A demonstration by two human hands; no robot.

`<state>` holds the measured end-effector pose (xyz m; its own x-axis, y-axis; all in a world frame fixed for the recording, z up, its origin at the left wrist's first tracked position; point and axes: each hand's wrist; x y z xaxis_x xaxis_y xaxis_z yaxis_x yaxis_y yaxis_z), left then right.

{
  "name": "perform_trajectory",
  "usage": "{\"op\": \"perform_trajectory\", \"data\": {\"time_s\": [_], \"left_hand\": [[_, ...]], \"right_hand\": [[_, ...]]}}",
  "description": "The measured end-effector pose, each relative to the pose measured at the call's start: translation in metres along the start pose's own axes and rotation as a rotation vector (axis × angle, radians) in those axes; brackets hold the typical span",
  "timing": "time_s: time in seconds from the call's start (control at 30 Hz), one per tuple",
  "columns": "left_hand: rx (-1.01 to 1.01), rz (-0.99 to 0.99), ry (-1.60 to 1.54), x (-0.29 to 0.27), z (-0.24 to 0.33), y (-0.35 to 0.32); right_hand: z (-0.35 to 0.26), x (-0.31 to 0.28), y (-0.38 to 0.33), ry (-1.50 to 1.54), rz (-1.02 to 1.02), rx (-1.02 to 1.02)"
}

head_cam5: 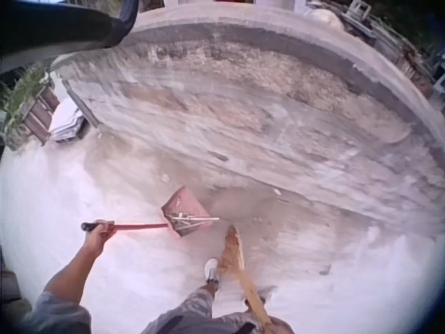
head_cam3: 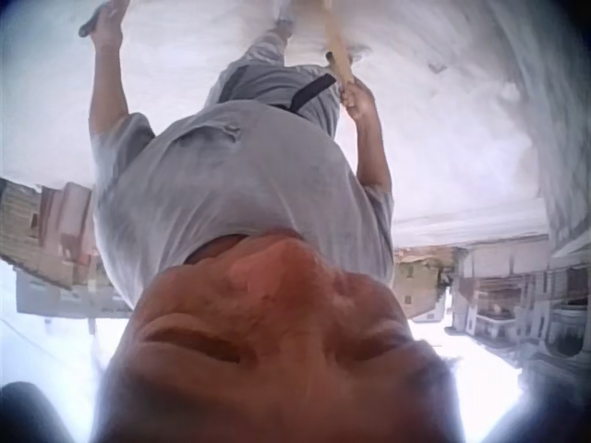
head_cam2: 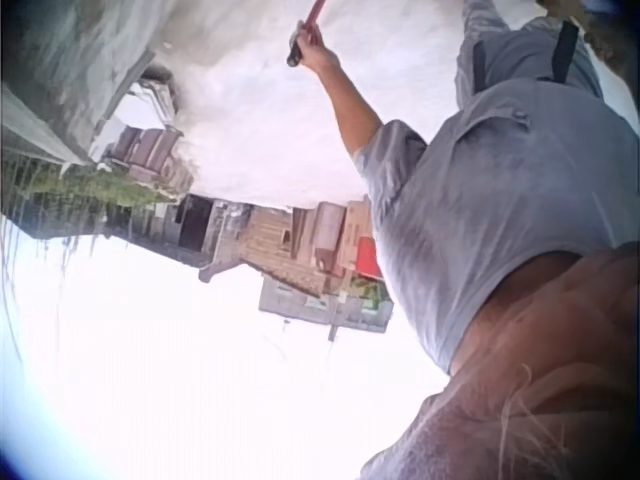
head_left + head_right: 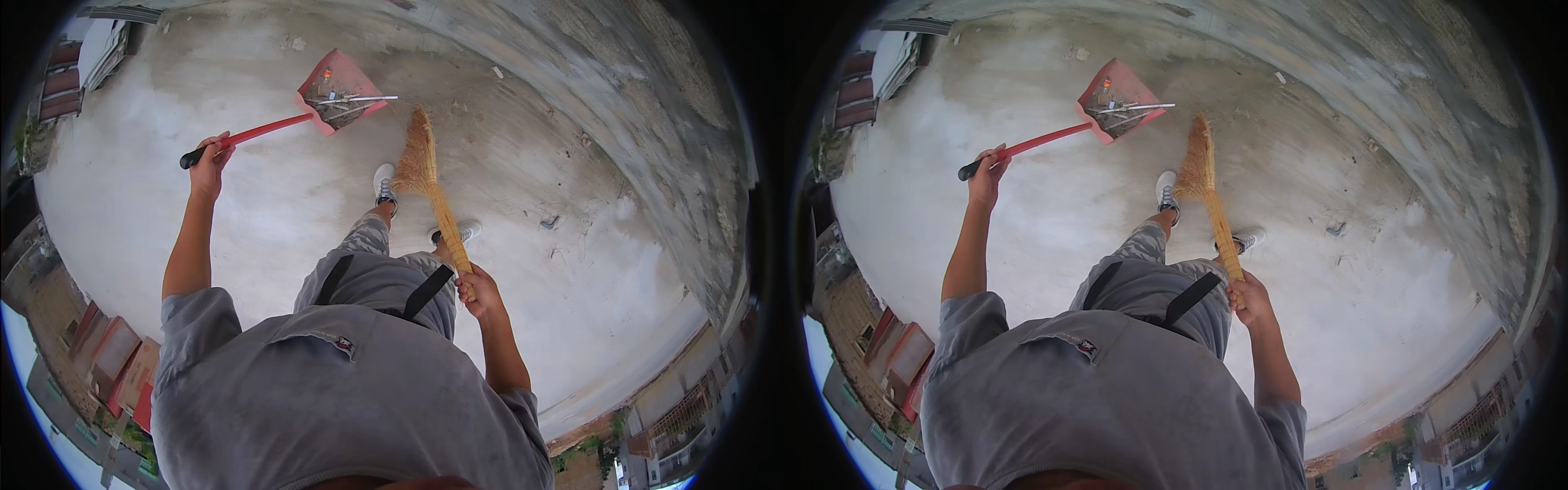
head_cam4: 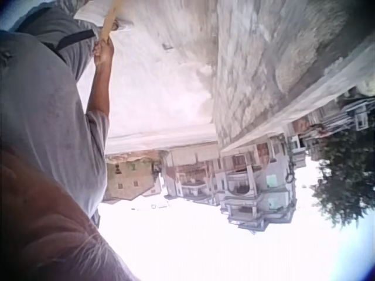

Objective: The person sweeps a concrete outdoor area using a broom and dustpan. They gather debris into the dustpan and continue sweeping across the surface, moving around stacked boxes and construction materials.

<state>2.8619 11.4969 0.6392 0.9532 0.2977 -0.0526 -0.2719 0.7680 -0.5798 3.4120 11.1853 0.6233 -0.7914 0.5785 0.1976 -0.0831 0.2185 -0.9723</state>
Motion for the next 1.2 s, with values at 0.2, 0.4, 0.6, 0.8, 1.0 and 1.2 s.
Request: {"op": "perform_trajectory", "data": {"time_s": [0.2,0.4,0.6,0.8,1.0,1.2], "left_hand": [[0.021,0.063,-0.033,0.006,-0.010,-0.023],[0.019,0.213,-0.121,-0.002,-0.039,-0.019],[-0.066,0.310,-0.163,-0.012,-0.060,0.005],[-0.144,0.353,-0.151,-0.005,-0.040,0.034],[-0.217,0.310,-0.118,0.004,-0.028,0.065],[-0.255,0.288,-0.038,0.027,-0.002,0.065]], "right_hand": [[-0.035,-0.040,0.085,-0.120,0.184,-0.169],[-0.074,-0.010,0.076,-0.441,0.549,-0.459],[-0.153,0.037,0.058,-0.199,0.285,-0.287],[-0.214,0.116,0.136,0.140,0.008,-0.076],[-0.273,0.065,0.176,0.458,0.049,0.085],[-0.278,0.013,0.142,0.309,0.480,-0.280]]}}
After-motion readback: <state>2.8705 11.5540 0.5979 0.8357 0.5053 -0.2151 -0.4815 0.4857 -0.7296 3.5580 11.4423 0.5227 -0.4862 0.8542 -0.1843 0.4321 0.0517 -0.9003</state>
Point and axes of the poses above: each hand's wrist, its own y-axis towards the middle knuckle, its own x-axis out of the palm, z = x × y, and after that the axes turned 4 degrees about -x, right-handed
